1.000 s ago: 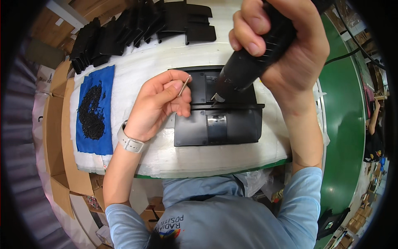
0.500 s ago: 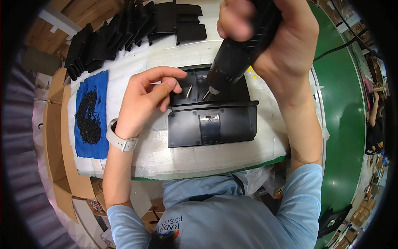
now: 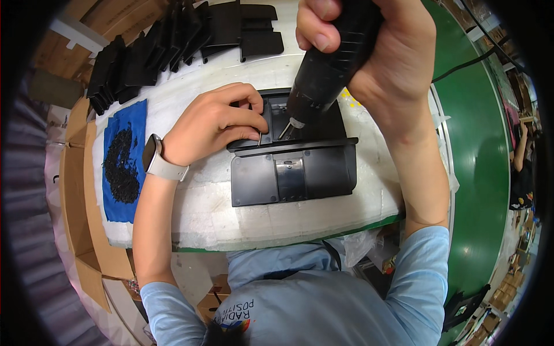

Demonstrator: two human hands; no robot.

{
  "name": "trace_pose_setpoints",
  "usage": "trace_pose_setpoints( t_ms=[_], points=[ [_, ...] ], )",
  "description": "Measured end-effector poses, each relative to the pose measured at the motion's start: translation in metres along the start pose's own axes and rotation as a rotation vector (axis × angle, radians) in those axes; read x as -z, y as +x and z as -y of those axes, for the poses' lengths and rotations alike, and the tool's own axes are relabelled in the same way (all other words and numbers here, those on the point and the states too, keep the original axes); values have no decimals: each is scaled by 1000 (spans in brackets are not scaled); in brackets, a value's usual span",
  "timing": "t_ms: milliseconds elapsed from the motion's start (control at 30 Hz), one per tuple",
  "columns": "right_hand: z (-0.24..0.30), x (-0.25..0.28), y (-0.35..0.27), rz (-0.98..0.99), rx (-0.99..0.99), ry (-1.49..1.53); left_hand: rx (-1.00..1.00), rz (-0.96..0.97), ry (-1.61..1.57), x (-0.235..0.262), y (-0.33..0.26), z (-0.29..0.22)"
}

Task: Assembling plastic parts by inserting small metal components and using an electric screwdriver.

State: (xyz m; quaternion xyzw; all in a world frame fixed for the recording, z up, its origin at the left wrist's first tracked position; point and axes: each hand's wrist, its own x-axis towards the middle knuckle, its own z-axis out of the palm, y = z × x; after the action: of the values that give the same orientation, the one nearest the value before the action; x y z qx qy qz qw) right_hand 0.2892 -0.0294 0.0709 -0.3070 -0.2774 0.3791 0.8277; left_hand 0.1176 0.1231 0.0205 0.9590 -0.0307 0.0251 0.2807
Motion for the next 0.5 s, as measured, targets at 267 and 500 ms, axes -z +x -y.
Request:
trace_pose_setpoints(
  t_ms=[267, 500],
  points=[
    [1, 7, 4, 29, 47, -41, -15, -28, 301, -9, -4, -5],
    [9, 4, 3, 24, 0, -51, 103, -189, -98, -12, 7, -27]
  ],
)
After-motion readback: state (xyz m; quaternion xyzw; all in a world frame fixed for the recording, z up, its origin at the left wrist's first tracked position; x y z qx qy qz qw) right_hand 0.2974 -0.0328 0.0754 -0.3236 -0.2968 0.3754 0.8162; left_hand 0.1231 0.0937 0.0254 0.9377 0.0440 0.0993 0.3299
